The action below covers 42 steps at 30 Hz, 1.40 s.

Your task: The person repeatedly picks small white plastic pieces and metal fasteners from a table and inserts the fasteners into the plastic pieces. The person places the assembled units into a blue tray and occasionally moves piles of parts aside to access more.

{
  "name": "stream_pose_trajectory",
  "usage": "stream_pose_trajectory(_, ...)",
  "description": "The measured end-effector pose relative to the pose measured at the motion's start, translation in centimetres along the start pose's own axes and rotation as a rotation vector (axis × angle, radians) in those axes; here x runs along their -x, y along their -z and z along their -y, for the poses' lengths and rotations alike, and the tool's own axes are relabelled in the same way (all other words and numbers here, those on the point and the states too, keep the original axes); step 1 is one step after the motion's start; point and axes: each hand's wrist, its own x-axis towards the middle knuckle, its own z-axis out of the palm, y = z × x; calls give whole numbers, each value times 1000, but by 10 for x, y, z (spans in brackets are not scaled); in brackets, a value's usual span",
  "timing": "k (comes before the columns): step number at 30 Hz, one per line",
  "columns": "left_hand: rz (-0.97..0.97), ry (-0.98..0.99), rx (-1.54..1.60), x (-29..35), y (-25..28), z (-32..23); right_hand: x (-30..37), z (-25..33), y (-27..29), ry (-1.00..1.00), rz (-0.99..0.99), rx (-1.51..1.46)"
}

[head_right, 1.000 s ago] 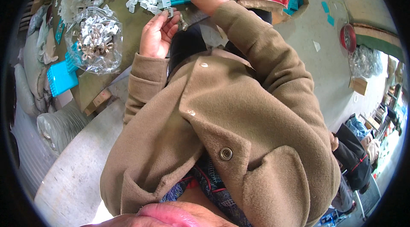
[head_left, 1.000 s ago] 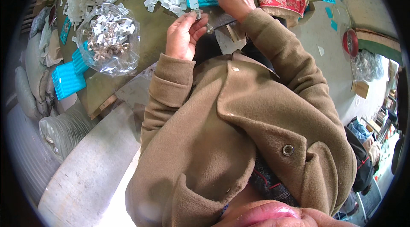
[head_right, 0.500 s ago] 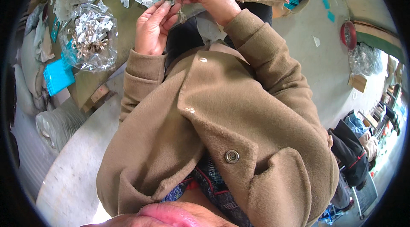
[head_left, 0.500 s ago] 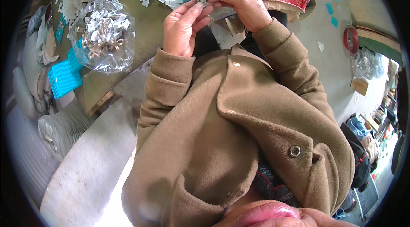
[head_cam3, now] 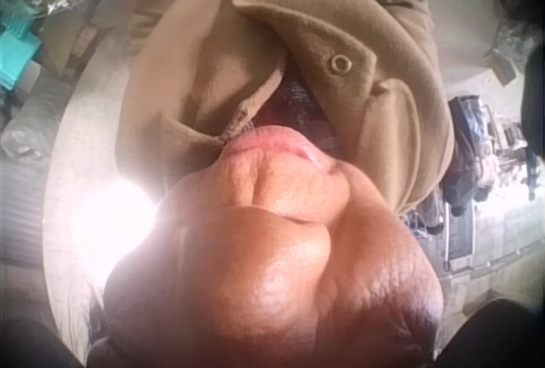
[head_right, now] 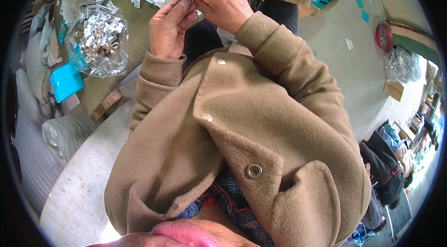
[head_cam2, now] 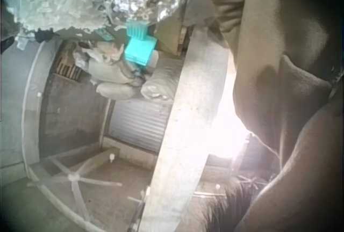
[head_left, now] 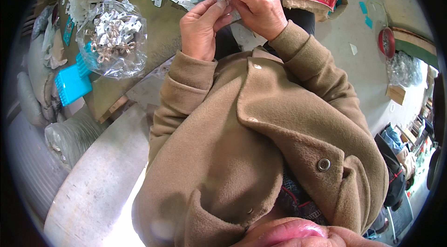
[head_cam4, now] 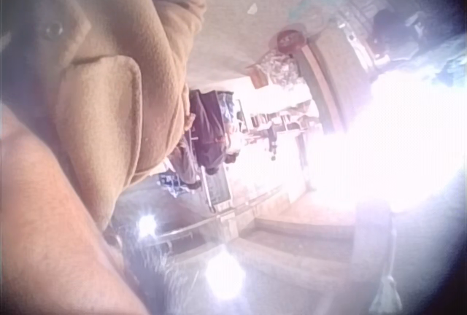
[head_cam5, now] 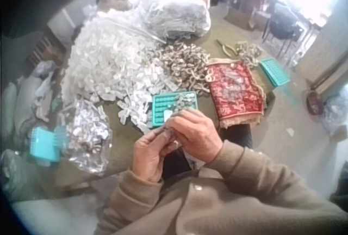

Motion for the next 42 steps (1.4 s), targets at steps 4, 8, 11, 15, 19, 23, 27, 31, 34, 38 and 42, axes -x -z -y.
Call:
stream_pose_trajectory(4,-56,-83,-20,1,-7,6,2,-4,0,17,33,-5)
stream_pose_trajectory(8,-90,-152,-95,3,-8,11,5,-8,0,-145,95,-136)
stream_pose_trajectory(11,-28,-204,-114,3,-3,11,2,-12,1,-409,97,-578)
stream_pose_trajectory(15,80,-244,-81,2,1,9,2,-12,3,-842,6,-1246)
stream_pose_trajectory(19,65,-124,-2,3,-2,6,2,-4,-4,-731,11,-917)
stream_pose_trajectory(23,44,-68,15,5,-7,7,5,0,-4,-610,120,-511)
stream_pose_trajectory(27,157,55,170,4,-2,8,10,0,0,-617,100,-512)
stream_pose_trajectory(31,180,332,415,-1,8,7,10,-4,-4,-723,145,-829)
stream_pose_trajectory(34,233,427,587,-4,13,10,13,-9,-3,-831,108,-1201)
stream_pose_trajectory(38,298,559,774,-6,15,15,18,-19,1,-917,126,-1254)
stream_pose_trajectory(42,263,622,851,-7,8,21,22,-29,3,-836,184,-1184)
